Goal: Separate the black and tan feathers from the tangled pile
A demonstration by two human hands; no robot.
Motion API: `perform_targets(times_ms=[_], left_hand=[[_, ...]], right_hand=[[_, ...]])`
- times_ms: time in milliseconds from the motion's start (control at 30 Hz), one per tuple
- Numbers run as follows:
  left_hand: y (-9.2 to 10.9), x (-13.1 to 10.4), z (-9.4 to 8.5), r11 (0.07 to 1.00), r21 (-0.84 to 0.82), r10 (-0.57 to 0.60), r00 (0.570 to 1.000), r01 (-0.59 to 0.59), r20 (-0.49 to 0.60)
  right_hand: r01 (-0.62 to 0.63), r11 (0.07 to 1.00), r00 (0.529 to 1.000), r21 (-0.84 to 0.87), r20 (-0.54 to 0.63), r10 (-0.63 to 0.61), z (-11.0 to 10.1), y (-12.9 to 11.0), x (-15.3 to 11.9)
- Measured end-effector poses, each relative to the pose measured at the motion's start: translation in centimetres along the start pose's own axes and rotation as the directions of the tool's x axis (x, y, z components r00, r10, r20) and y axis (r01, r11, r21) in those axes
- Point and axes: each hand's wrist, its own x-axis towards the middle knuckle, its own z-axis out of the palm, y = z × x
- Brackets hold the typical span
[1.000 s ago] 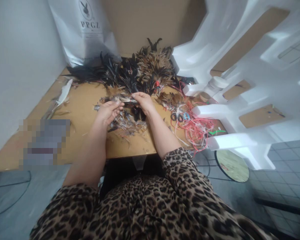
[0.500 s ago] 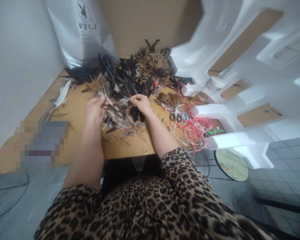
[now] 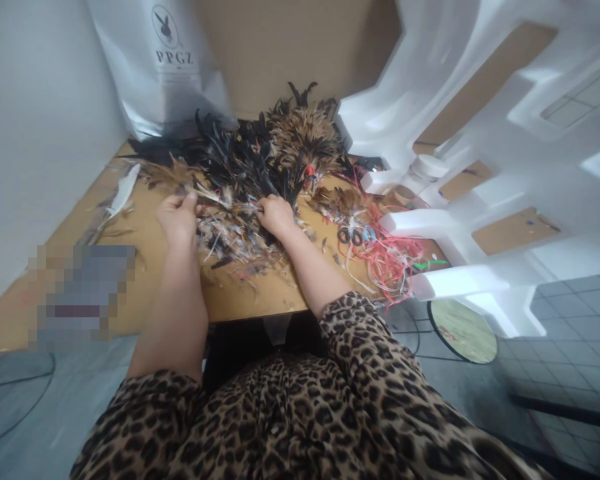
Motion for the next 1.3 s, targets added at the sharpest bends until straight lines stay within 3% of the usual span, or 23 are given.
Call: perform_targets(times_ms=[67,167,300,400,533,600,667,733,800,933,1100,1300], left_hand=[[0.0,-0.2,0.3,0.994,-0.03,0.101,0.995,-0.101,-0.024],[-0.1,-0.4,0.5,0.983,-0.086,0.165,0.986,-0.165,0.0],[-0.4,-0.9,0.7,0.967,-0.243,-0.035,0.986,0.075,0.162],[-0.4,-1.1,0.7,0.923,-0.3,-0.155,0.946,0.242,0.285],[-0.3,-1.1,0.4,0.908,-0.294,-0.205,0.928,0.299,0.31],[-0.2,-1.1,0.3,0.903,-0.296,-0.223,0.928,0.313,0.299],[-0.1,-1.0,0.3,0.896,-0.291,-0.253,0.924,0.335,0.287],[-0.1,-0.9,0.2,0.89,-0.294,-0.271,0.922,0.349,0.276],[-0.2,-0.9,0.3,0.883,-0.31,-0.274,0.923,0.352,0.27],[-0.3,-0.8,0.3,0.876,-0.327,-0.272,0.923,0.354,0.271],[-0.4,-0.7,0.4,0.875,-0.335,-0.268,0.926,0.349,0.265],[-0.4,-1.1,0.5,0.885,-0.307,-0.273,0.924,0.35,0.267]], right_hand=[[-0.06,0.997,0.998,0.046,0.013,0.059,0.3,0.2,0.3],[-0.174,0.938,0.984,0.3,0.029,0.173,0.8,1.1,1.0],[-0.228,0.838,0.966,0.495,0.004,0.26,0.8,2.5,1.5],[-0.239,0.878,0.957,0.415,-0.053,0.285,0.1,2.5,0.9],[-0.137,0.959,0.959,0.247,-0.209,0.191,-1.2,0.9,-0.5],[-0.062,0.97,0.98,0.236,-0.172,0.104,-1.6,0.0,-0.9],[-0.002,0.963,0.999,0.27,-0.052,0.016,-1.6,-0.6,-1.2],[0.027,0.953,0.998,0.302,0.044,-0.042,-1.5,-1.1,-1.2],[0.04,0.95,0.996,0.309,0.065,-0.063,-1.3,-1.6,-1.1],[0.028,0.958,0.997,0.285,0.058,-0.047,-1.0,-2.9,0.1],[-0.06,0.97,0.99,0.235,0.136,0.029,-0.2,-4.4,3.3],[-0.109,0.981,0.992,0.161,0.074,0.098,1.7,-5.5,6.2]])
